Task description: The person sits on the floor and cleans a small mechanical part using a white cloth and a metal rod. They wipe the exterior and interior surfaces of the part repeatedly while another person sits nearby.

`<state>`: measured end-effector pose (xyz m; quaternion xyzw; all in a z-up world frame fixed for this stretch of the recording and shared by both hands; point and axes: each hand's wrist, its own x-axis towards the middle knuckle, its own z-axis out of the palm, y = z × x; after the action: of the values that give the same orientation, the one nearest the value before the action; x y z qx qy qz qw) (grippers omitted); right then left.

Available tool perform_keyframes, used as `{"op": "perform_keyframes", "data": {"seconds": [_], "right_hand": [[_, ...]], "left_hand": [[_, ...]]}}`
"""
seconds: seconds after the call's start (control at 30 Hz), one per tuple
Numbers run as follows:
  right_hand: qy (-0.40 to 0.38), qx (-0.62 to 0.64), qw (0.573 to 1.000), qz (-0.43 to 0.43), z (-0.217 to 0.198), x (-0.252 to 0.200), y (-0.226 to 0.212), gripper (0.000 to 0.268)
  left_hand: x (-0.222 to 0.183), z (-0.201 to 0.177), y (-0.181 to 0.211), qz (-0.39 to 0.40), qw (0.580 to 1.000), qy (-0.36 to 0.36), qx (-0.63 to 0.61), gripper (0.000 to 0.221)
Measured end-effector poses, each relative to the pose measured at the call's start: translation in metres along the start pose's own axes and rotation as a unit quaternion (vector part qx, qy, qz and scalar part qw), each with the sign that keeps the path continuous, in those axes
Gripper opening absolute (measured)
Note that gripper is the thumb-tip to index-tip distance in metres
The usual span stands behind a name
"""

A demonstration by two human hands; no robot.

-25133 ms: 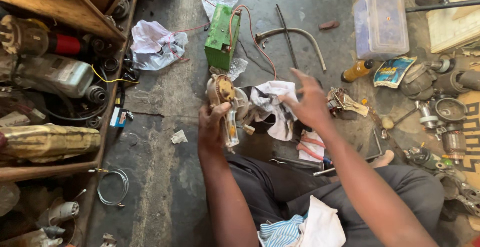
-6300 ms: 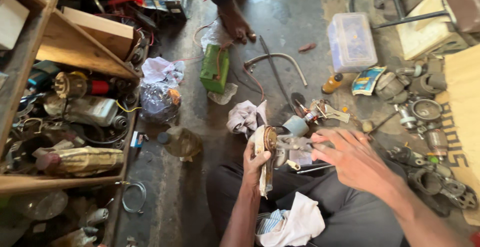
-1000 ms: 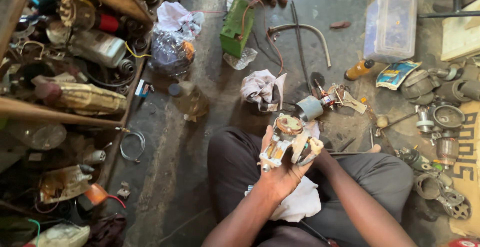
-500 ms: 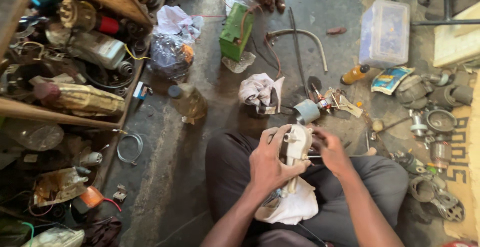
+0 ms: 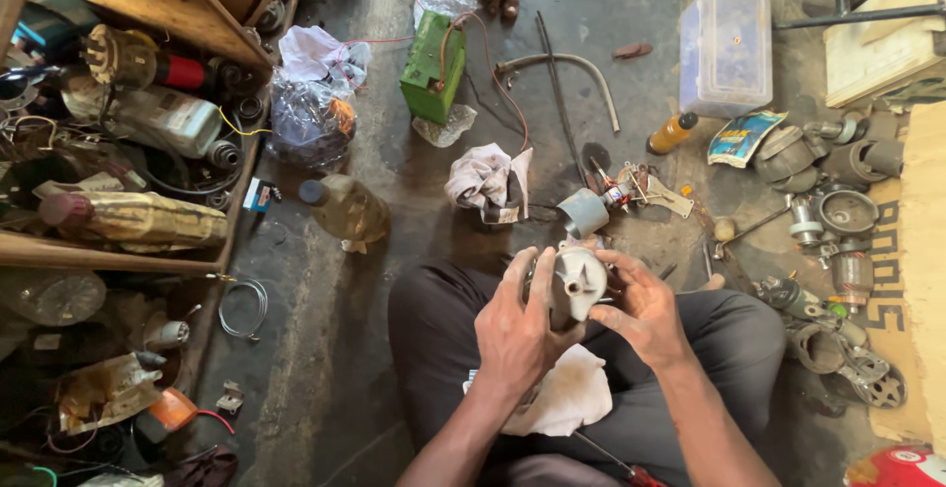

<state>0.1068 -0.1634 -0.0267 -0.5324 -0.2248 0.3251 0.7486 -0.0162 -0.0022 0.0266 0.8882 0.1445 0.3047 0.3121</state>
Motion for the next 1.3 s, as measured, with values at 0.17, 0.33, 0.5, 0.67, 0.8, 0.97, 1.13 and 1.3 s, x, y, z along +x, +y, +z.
{"op": "perform_keyframes", "data": {"seconds": [0.17,0.33,0.5,0.67,0.8,0.97,1.13,1.3], "right_hand": [[0.017,0.012,1.0,-0.002,-0.007,-0.008,0.014,0.072],[0.026,-0.02,0.999,0.031,-0.004,-0.008,0.015,0.076],[-0.002,-0.148,0.987,0.064,0.003,-0.019,0.016,0.071],[0.123,-0.252,0.953,0.117,0.026,-0.034,0.023,0.065],[0.14,-0.239,0.96,0.035,0.043,-0.042,0.017,0.064],[0.143,-0.271,0.952,0.019,0.055,-0.034,0.003,0.068],[0.125,-0.324,0.938,-0.023,0.049,-0.032,0.01,0.07],[0.043,-0.261,0.963,0.041,0.036,-0.038,0.032,0.066]], "left_hand": [[0.001,0.0,0.006,0.003,1.0,-0.012,0.009,0.092],[-0.004,0.005,0.002,0.035,0.996,-0.069,0.046,0.081],[-0.022,0.009,-0.012,0.066,0.981,-0.182,0.028,0.079],[-0.042,0.015,-0.013,0.019,0.99,-0.138,0.018,0.088],[-0.052,0.026,-0.003,-0.057,0.976,-0.148,0.148,0.096],[-0.049,0.033,-0.006,-0.286,0.93,-0.215,0.083,0.108],[-0.051,0.028,-0.019,-0.242,0.948,-0.191,0.078,0.095],[-0.05,0.012,-0.048,-0.217,0.951,-0.175,0.135,0.083]]}}
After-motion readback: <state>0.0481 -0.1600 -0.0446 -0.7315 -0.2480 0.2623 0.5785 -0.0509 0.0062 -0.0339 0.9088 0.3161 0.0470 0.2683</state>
